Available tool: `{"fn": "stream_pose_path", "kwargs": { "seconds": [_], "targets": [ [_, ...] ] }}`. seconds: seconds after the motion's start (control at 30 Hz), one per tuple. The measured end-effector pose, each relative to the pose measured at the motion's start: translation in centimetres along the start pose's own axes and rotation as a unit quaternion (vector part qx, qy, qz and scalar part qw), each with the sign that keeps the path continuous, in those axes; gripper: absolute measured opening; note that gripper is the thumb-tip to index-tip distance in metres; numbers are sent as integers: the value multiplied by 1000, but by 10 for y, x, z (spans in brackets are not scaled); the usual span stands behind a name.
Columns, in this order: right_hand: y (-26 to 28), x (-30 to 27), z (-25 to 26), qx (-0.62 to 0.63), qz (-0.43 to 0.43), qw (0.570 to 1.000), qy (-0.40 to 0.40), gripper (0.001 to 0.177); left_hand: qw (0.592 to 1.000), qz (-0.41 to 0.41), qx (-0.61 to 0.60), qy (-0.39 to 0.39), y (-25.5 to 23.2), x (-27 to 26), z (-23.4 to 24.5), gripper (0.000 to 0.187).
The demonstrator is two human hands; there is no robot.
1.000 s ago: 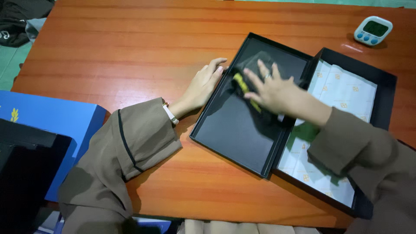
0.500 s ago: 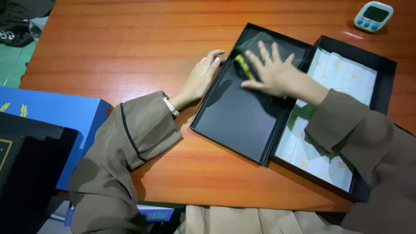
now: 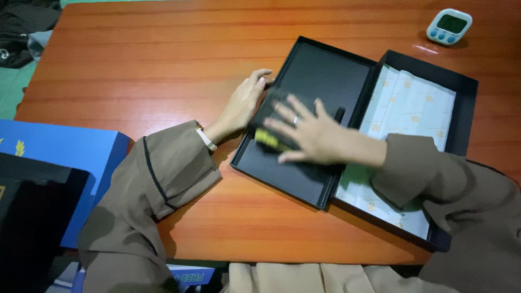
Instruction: The person wipes the exterior and interior surfaces of a black rectangular box with a dark cloth. They open the box to wipe the inside lid and base, then close it and continue wiping the exterior.
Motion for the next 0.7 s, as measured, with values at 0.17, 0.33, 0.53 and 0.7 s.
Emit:
{"fn": "stream_pose_path", "kwargs": {
  "seconds": [0.17,0.33,0.53,0.7],
  "targets": [
    [-89,33,-2,56,-80,990,-100,93,1000,19,13,-1,-1,-1,1,54],
    [-112,43,-12,68,-127,984,-106,92,1000,15,2,1,-3,-1,1,53],
    [-49,20,-3,56,-96,993,-40,91,999,24,-21,15,-2,0,0,55],
    [31,-19,-9,19,94,995,-5,89,1000,-4,-3,2,0,-1,0,55]
  ]
}}
Point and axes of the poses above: each hand's wrist, its own x-axis towards the middle knuckle, its own z-axis out of the back of the hand, y = z × x, the point moved 3 cm from there along x, towards the middle knuckle, and after that the axes turned 4 degrees about x, right-handed, at the moved point
